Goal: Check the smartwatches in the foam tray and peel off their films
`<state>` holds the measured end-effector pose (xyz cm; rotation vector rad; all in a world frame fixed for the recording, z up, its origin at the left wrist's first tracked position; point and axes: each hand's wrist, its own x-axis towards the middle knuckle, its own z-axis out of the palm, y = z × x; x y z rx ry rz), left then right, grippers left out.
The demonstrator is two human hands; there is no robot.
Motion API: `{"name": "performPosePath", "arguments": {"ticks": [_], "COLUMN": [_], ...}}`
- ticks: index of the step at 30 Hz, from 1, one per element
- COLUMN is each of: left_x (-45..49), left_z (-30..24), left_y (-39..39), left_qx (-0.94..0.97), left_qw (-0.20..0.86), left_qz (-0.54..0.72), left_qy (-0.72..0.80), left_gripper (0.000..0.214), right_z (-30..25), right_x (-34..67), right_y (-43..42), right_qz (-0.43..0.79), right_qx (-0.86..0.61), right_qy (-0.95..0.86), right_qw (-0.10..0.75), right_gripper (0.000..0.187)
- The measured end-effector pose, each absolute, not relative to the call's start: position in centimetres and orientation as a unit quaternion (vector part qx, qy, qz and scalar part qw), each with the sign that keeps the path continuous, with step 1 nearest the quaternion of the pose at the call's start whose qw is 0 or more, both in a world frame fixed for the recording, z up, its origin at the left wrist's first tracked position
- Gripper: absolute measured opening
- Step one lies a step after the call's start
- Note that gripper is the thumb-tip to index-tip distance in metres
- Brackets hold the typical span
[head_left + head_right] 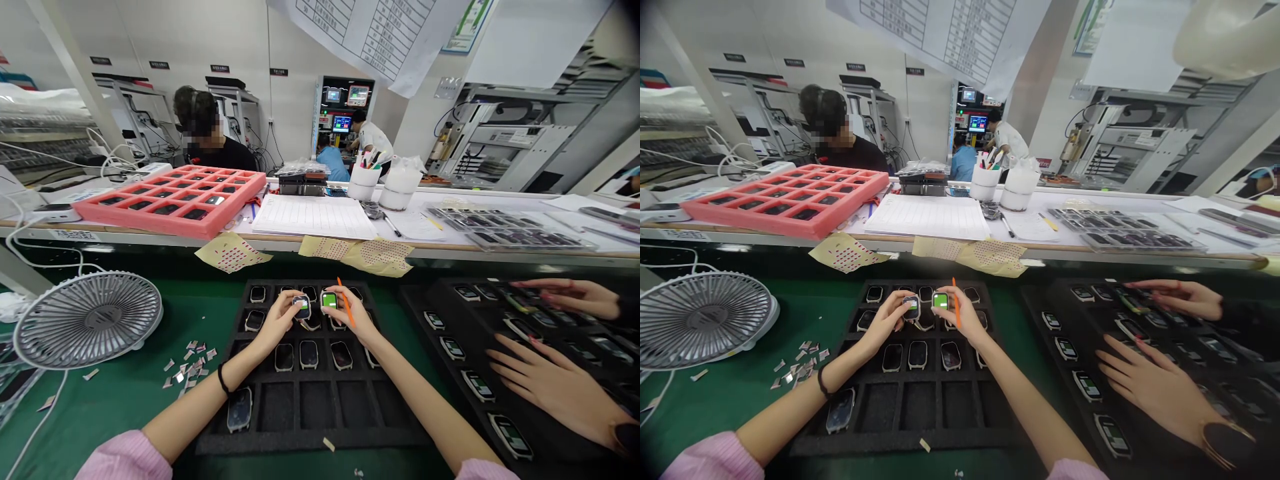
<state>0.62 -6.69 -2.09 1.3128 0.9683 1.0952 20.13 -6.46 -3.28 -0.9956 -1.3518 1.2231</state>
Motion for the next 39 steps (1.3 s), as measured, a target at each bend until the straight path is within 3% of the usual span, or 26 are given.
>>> {"name": "performPosePath", "arguments": {"ticks": [23,33,39], "left_x": [0.5,0.6,0.7], "left_z": [-2.3,-3.0,-3.3], "left_y": [-6.7,-6.6,-6.9], "left_qx": [0.560,0.601,0.671], "left_qw": [0.558,0.530,0.495], "left_qz": [0.465,0.459,0.422], "left_qy": [0.399,0.384,0.357], "left_gripper": [0.041,0.038,0.054], "right_z": [-3.2,-2.6,-2.8], "right_x": [20.1,20.1,20.1], "right_y": [-6.7,-6.7,-6.9], "right_qz": [0.562,0.504,0.513], "right_qx": [-0.346,-0.455,-0.434], "right_qy": [-0.541,-0.482,-0.487], "right_qw": [0.522,0.554,0.558], "right_gripper": [0.032,0.032,0.030]}}
